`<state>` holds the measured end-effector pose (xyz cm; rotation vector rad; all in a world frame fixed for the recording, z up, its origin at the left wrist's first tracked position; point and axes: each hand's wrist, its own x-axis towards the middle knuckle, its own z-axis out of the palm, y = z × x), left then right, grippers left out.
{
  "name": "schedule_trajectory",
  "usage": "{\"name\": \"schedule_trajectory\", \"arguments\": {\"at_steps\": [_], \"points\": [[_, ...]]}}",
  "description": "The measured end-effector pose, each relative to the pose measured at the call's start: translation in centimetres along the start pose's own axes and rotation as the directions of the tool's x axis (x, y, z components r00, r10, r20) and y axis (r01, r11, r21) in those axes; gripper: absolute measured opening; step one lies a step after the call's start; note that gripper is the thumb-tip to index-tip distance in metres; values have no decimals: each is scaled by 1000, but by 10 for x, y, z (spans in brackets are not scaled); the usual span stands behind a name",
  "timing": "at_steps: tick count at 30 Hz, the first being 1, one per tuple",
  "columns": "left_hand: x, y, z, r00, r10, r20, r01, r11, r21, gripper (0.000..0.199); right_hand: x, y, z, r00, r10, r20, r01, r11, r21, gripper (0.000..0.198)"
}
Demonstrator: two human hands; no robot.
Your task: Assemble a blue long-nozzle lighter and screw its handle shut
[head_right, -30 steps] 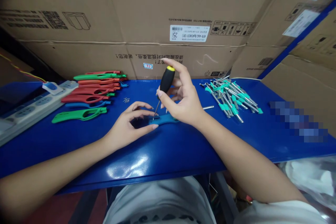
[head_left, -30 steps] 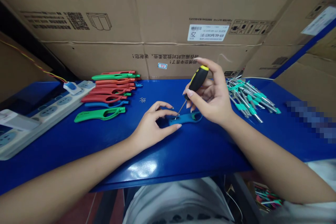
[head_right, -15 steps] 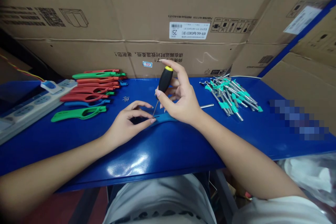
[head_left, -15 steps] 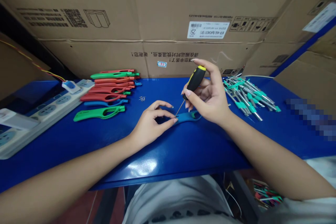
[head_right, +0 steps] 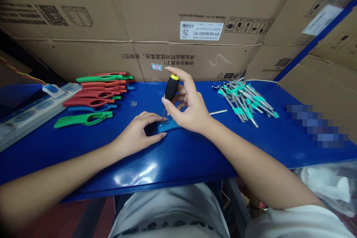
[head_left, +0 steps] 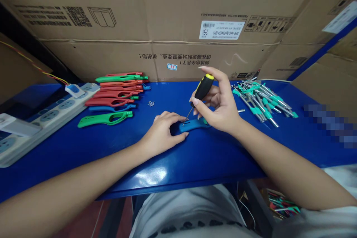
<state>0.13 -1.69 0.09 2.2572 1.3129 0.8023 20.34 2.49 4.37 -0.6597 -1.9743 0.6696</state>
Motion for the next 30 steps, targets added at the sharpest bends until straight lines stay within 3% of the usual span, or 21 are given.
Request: {"name": "schedule_trajectory", "arguments": {"at_steps": [11, 24, 30], "points": [[1, 0, 0, 1000, 6, 4, -6, 1000, -5, 29, -2, 0, 3, 1000, 12, 9, -13, 998, 63, 65], [0, -2, 0, 999, 44, -12, -44, 999, -4, 29, -3, 0, 2, 998, -22, 66, 21, 1000, 18, 66], [1, 1, 0, 994, 96, -47, -99, 992, -80, 21, -1, -2, -1, 991, -71, 111, 77, 996, -54, 71]]}}
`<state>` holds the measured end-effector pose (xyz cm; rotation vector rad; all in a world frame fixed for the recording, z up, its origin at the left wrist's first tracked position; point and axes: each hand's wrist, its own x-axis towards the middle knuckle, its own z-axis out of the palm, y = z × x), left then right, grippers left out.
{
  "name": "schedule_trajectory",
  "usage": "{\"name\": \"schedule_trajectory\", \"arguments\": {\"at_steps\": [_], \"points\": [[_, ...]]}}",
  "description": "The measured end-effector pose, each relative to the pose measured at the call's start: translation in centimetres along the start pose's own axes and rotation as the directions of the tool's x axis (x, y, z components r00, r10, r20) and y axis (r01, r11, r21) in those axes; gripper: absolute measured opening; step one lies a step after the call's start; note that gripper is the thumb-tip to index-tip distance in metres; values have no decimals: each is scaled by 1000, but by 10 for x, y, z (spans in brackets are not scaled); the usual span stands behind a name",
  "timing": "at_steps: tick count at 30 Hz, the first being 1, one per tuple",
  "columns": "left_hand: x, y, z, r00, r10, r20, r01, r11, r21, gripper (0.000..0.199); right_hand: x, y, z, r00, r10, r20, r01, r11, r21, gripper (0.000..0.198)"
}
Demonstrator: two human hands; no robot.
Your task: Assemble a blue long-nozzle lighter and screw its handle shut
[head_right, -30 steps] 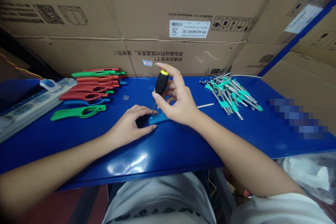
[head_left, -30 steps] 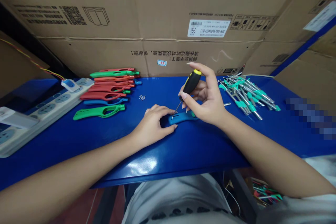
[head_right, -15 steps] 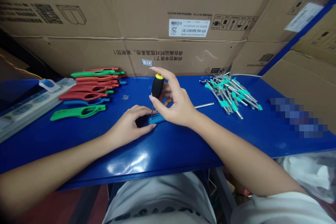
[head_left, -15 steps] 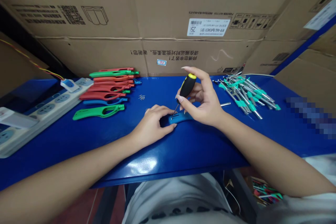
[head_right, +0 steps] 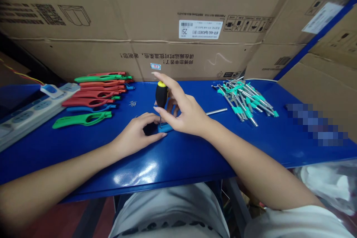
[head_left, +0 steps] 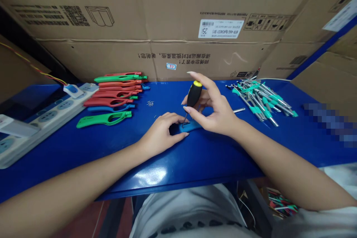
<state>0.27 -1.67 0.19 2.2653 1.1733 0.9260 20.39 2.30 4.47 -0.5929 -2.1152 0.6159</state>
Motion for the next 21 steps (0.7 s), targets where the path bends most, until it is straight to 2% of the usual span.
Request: {"name": "schedule_trajectory", "arguments": {"at_steps": [4, 7, 11, 15, 19, 21], "points": [[0, 2, 0, 1000, 12, 16, -11, 999, -48, 20, 4, -4, -3, 993, 51, 103, -60, 994, 90, 71], [0, 3, 0, 999, 14, 33, -12, 998, -54, 19, 7, -2, -6, 990, 61, 125, -72, 994, 88, 71], [-1, 2, 1, 999, 20, 39, -18, 998, -61, 19, 5, 3, -8, 997, 43, 68, -38, 996, -81, 76], [-1, 2, 2, 999, 31, 16, -31, 998, -52, 18, 3, -2, -5, 996, -90, 17, 92, 968, -233, 68], [0, 3, 3, 999, 18, 30, -17, 999, -52, 17, 5, -9, -3, 997, -43, 66, 48, 996, -71, 56], [0, 3, 3, 999, 13, 34, -12, 999, -52, 17, 6, -9, -4, 998, -22, 61, 26, 997, -73, 55]]}}
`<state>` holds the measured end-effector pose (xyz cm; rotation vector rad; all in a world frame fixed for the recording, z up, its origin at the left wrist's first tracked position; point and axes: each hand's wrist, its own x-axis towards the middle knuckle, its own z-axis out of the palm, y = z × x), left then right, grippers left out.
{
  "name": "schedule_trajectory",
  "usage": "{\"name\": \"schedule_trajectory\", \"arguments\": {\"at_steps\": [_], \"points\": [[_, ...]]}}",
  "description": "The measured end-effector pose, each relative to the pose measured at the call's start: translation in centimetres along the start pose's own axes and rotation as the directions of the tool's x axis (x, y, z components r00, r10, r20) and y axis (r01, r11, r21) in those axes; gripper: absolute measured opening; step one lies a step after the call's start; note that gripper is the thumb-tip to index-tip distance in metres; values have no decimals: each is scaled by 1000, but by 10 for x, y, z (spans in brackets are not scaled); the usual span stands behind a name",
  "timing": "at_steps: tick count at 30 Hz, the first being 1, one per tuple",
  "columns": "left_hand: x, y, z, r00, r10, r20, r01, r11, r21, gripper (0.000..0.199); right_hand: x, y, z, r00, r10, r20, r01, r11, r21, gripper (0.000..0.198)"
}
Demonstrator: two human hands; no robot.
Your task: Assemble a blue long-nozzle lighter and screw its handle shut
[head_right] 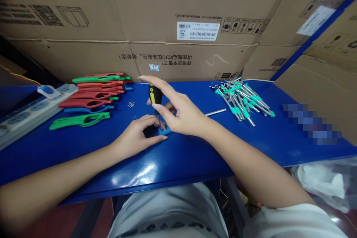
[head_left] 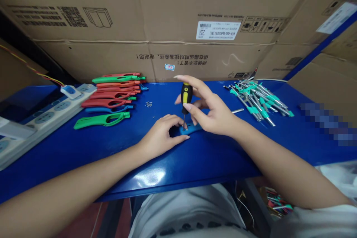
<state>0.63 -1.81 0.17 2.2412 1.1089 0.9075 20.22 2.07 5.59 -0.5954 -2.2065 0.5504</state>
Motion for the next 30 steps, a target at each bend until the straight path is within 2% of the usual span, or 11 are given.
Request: {"name": "schedule_trajectory", "arguments": {"at_steps": [5, 7, 9, 11, 15, 17, 22, 24, 27, 28, 30], "points": [[1, -1, 1, 1000, 21, -5, -21, 1000, -12, 17, 0, 3, -5, 991, -102, -92, 68, 946, -316, 52], [1, -1, 1, 1000, 28, -3, -28, 1000, -11, 17, 0, 1, -4, 993, -100, -56, 81, 958, -276, 51], [1, 0, 0, 1000, 25, 4, -25, 1000, -3, 17, 0, -1, -1, 998, -58, -20, 54, 985, -163, 52], [1, 0, 0, 1000, 18, 9, -18, 1000, 7, 17, 0, -2, 2, 999, -29, -34, 26, 994, -103, 53], [1, 0, 0, 1000, 15, 12, -15, 1000, 12, 18, -1, 2, 1, 985, -94, -145, 51, 960, -274, 54], [1, 0, 0, 1000, 20, 18, -20, 1000, 15, 18, 0, 2, -2, 988, -105, -117, 69, 957, -283, 53], [1, 0, 0, 999, 27, 36, -27, 1000, 11, 18, 4, -1, -6, 1000, -19, 11, 19, 1000, -1, 46], [1, -1, 0, 999, 30, 38, -31, 999, 13, 18, 4, -2, -8, 999, -44, -24, 43, 997, -66, 42], [1, -2, 0, 998, 37, 40, -38, 999, 22, 18, 4, -4, -13, 989, -116, -95, 84, 954, -288, 39], [1, -2, -1, 998, 39, 45, -40, 999, 24, 18, 4, -6, -14, 988, -125, -87, 92, 945, -313, 38], [1, -2, -1, 997, 42, 57, -44, 999, 30, 17, 5, -10, -18, 994, -106, -28, 96, 963, -253, 39]]}}
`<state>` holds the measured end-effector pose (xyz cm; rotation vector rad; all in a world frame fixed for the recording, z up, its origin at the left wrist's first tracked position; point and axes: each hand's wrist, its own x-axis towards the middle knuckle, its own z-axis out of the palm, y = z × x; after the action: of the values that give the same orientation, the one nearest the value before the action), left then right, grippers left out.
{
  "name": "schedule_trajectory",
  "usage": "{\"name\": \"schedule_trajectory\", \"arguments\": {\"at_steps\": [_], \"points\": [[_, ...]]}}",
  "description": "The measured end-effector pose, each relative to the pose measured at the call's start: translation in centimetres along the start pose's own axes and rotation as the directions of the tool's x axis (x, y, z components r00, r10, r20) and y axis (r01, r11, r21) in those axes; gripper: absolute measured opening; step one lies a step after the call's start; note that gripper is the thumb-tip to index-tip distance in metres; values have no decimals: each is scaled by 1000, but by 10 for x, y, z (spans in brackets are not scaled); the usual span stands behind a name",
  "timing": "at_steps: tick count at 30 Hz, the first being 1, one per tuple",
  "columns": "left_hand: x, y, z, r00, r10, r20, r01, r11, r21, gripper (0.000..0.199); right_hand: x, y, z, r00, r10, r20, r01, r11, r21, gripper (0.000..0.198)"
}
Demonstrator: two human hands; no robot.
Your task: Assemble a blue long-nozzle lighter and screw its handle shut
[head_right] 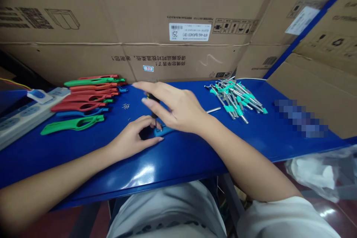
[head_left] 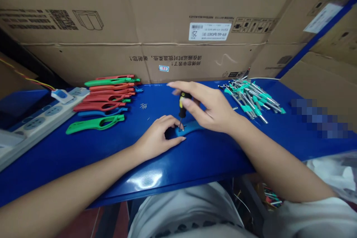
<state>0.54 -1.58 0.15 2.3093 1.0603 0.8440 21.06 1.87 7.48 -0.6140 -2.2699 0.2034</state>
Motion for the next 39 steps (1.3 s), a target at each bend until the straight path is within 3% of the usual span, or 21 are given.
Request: {"name": "schedule_trajectory", "arguments": {"at_steps": [4, 9, 14, 19, 25, 29, 31, 35, 39], "points": [[1, 0, 1, 1000, 7, 1, -7, 1000, 24, 15, 3, -5, -5, 994, 9, 107, -22, 993, 118, 41], [3, 3, 2, 1000, -6, 3, 6, 999, 37, 12, 10, 0, -11, 997, 7, 79, 3, 991, -136, 50], [11, 11, 2, 997, -57, 50, 54, 997, 64, 14, 15, 12, -13, 988, 16, 156, -21, 999, 32, 44], [18, 12, 10, 996, -32, 80, 28, 998, 52, 15, 9, 19, -6, 998, 62, -12, -63, 987, -146, 48], [16, 5, 18, 997, 65, 43, -68, 995, 78, 15, 0, 20, -2, 997, -27, 68, 16, 987, 160, 43], [15, 5, 18, 996, 85, 34, -87, 993, 83, 14, -3, 22, -1, 992, -68, -105, 66, 998, -22, 46], [14, 5, 17, 995, 94, 36, -97, 991, 90, 15, -4, 19, -1, 992, -85, -94, 84, 996, -18, 43], [13, 3, 18, 995, 92, 47, -97, 990, 106, 20, -4, 10, -1, 997, -71, 9, 68, 982, 176, 41], [13, 3, 18, 993, 107, 45, -111, 991, 78, 18, -6, 12, -2, 981, -152, -124, 144, 987, -75, 38]]}}
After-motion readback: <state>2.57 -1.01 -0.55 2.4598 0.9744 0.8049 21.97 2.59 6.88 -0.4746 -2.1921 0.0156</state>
